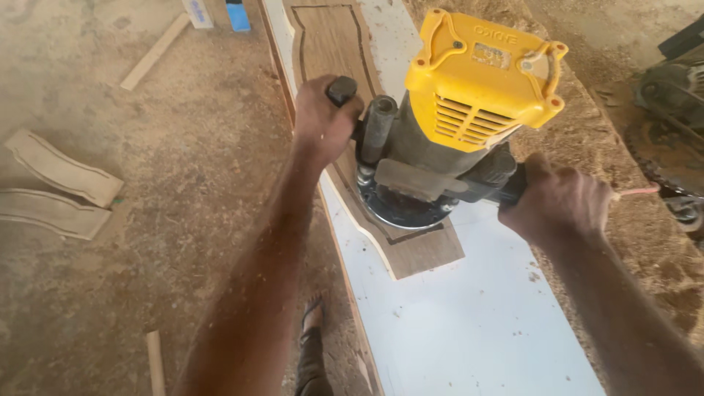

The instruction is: The person uses a handheld electric router to carve a decorative pattern into a flat wooden board. They guide the tool along a pre-drawn outline, removing material to create a recessed design.

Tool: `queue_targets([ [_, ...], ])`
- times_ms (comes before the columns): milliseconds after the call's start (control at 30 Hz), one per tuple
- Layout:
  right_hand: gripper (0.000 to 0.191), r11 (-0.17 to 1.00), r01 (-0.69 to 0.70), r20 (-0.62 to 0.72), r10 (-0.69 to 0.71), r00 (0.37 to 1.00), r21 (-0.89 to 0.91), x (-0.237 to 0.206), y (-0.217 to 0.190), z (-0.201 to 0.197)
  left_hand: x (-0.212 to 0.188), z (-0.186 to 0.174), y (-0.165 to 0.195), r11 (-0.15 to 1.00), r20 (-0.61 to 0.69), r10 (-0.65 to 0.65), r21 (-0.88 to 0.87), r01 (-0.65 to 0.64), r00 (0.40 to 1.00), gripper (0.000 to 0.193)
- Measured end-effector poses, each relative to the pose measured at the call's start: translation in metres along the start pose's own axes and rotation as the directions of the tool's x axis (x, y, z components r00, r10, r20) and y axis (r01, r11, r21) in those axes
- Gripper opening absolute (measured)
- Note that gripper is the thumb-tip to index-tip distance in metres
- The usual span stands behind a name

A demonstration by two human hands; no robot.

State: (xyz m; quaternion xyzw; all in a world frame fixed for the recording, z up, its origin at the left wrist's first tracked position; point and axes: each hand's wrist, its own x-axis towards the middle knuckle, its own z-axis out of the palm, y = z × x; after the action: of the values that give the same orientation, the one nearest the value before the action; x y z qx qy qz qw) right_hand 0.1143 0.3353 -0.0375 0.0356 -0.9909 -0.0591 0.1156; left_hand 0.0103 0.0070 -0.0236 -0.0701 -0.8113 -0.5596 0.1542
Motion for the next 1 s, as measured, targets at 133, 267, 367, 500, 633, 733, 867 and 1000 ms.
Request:
queue_targets([
  [133,0.028,1.0,-0.022,0.072,0.023,0.997,-0.012,-0.002,0.001,-0.008,-0.005,-0.003,0.007,1.0,0.007,0.013,0.006,-0.013,1.0,0.013],
  [267,0.032,0.998,-0.063,0.106,0.065,0.992,-0.019,-0.025,0.002,-0.014,-0.028,-0.004,0.017,0.999,-0.004,0.017,0.03,-0.017,1.0,0.016],
  [367,0.03,0.997,-0.071,0.107,0.07,0.992,0.005,-0.037,0.006,-0.015,-0.038,-0.004,0.021,0.999,0.024,-0.047,-0.008,0.047,0.999,0.015],
  [500,0.023,0.999,-0.001,0.021,0.0,1.0,0.036,-0.032,0.005,-0.01,-0.029,-0.006,0.016,0.995,0.048,-0.067,0.083,0.063,0.997,0.014],
  [633,0.028,0.998,-0.06,0.096,0.063,0.993,-0.03,-0.008,-0.006,-0.007,-0.01,-0.008,0.0,1.0,0.002,0.002,0.02,-0.002,1.0,0.013],
  [733,0.025,0.996,-0.061,0.13,0.068,0.989,-0.059,0.021,-0.012,-0.005,0.014,-0.007,-0.008,0.999,0.008,-0.036,0.019,0.036,0.999,0.011],
  [867,0.028,0.998,-0.057,0.154,0.059,0.986,-0.021,0.033,-0.011,-0.005,0.023,-0.006,-0.009,0.999,0.005,0.008,-0.038,-0.008,1.0,0.011],
  [1000,0.017,1.0,-0.019,0.106,0.019,0.994,0.001,0.009,0.0,-0.007,-0.004,-0.003,0.0,0.998,-0.001,-0.007,0.055,0.007,1.0,0.01],
])
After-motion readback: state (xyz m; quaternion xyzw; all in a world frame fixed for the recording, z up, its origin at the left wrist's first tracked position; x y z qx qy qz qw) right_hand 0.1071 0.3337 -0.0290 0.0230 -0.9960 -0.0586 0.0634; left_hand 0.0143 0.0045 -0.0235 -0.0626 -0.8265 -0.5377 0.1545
